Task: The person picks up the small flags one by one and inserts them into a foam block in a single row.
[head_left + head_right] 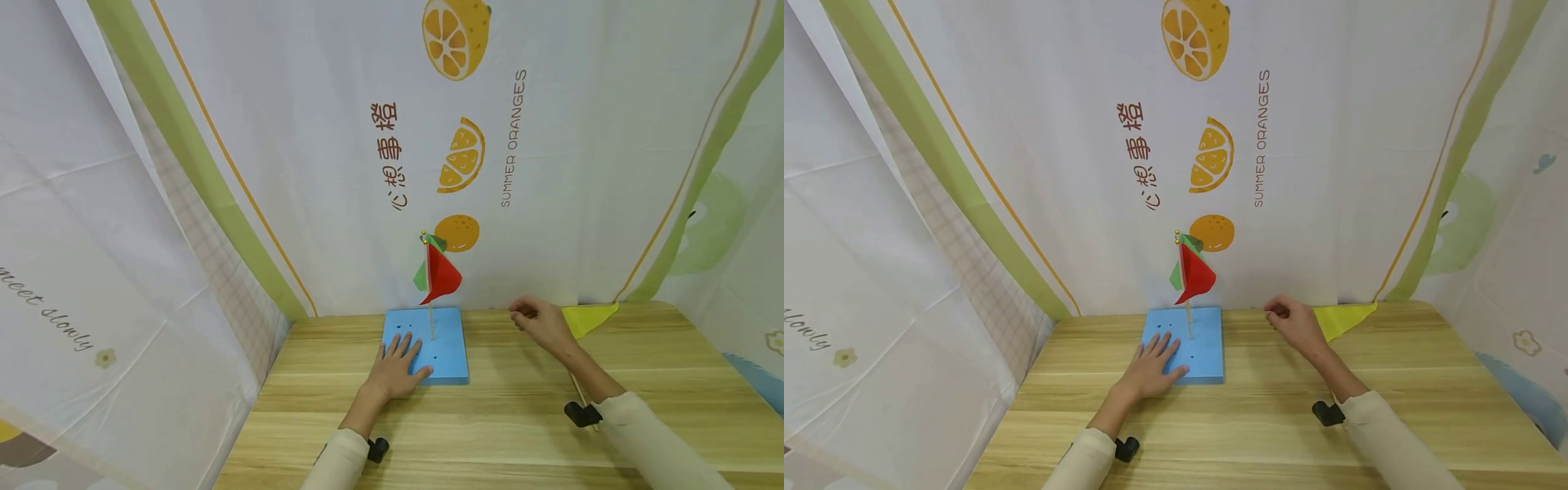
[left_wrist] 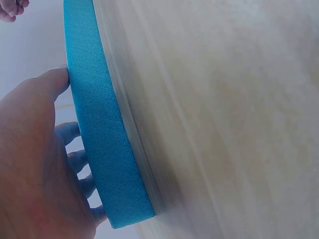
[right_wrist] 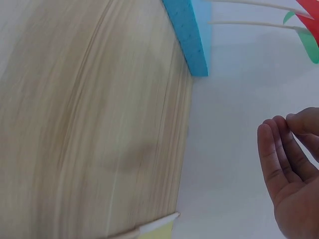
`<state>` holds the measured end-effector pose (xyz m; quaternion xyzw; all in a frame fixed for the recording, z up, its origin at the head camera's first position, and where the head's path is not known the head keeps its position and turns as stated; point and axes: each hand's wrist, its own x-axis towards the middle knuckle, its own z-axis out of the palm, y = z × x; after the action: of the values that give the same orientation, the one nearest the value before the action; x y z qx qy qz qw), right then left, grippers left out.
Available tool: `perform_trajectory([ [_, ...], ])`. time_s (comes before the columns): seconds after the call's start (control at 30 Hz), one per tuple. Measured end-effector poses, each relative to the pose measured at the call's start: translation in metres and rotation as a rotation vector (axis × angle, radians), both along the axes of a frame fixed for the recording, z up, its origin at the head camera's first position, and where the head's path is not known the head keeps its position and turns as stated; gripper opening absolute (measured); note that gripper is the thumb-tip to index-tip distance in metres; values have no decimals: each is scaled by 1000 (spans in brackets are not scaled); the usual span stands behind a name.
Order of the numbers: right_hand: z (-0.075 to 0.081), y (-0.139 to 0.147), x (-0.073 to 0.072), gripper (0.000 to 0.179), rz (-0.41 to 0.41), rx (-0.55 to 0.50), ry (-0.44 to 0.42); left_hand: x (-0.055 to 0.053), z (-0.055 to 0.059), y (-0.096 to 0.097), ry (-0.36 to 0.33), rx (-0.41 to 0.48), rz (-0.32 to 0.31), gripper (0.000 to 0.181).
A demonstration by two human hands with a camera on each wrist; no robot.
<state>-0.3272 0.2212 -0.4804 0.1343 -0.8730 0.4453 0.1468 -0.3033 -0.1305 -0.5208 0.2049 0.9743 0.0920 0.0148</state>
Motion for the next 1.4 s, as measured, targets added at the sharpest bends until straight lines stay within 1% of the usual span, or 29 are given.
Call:
perform_trajectory([
  [0.27,-3,21,8,13,-9,22,-2,0,1,-1,4,-3,0,75],
  [0.43,-7,34,12,14,-29,31,-10,-1,-1,-1,9,-8,-2,75],
  [0.6,-9,46,18,15,-67,56,19,0,-1,-1,3,2,-2,75],
  [0.87,-13,61,24,20,-116,106,0,-1,0,-1,11,-2,-9,74],
  [1.1,-20,71,31,20,-125,181,-59,1,2,-1,8,11,-13,74],
  [1.23,-25,75,35,18,-123,218,-80,0,0,-2,18,5,-11,75],
  [1.4,-31,77,39,16,-124,239,-146,0,0,-2,15,6,-11,75],
])
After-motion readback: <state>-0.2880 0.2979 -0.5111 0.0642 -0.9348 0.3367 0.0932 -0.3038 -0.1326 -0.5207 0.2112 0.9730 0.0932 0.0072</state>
